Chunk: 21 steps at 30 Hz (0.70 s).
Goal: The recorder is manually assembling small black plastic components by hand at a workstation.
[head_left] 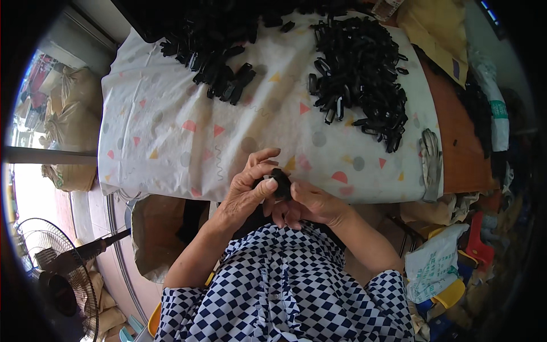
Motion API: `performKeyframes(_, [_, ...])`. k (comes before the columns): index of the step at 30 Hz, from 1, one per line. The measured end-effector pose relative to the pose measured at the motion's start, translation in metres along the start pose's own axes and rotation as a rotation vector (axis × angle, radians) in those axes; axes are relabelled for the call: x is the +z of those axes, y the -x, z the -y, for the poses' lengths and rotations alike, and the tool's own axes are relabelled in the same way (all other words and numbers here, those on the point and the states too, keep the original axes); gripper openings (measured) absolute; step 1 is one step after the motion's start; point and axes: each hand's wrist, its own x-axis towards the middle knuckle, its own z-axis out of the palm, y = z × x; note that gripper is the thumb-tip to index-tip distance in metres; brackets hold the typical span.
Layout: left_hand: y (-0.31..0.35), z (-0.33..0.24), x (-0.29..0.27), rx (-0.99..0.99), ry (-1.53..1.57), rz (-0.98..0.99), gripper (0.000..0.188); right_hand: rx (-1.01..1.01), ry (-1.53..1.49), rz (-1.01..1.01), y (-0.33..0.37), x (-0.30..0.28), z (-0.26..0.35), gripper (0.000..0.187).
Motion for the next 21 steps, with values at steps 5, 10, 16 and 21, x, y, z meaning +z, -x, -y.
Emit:
performKeyframes(5, [0.018,-0.002,-0.001,0.073,-0.106,-0.024,0.040,-0.108,-0.025,-0.134,-0.015,0.021,-0.015,0.037])
performKeyframes(10, [0.044,0.009,-0.007,0.197,-0.126,-0.164,0.025,-0.034,0.169,-0.150,-0.026,0.041,-0.011,0.044])
performKeyframes(16, [0.123,-0.001,-0.066,0.185,-0.769,-0.708,0.009,-0.464,1.077,-0.643,0.039,-0.019,0.052,0.056])
performKeyframes(21, [0.196,0.037,-0.146,-0.079,-1.352,-0.909,0.023,-0.894,1.486,-1.355,0.112,-0.149,0.133,0.041])
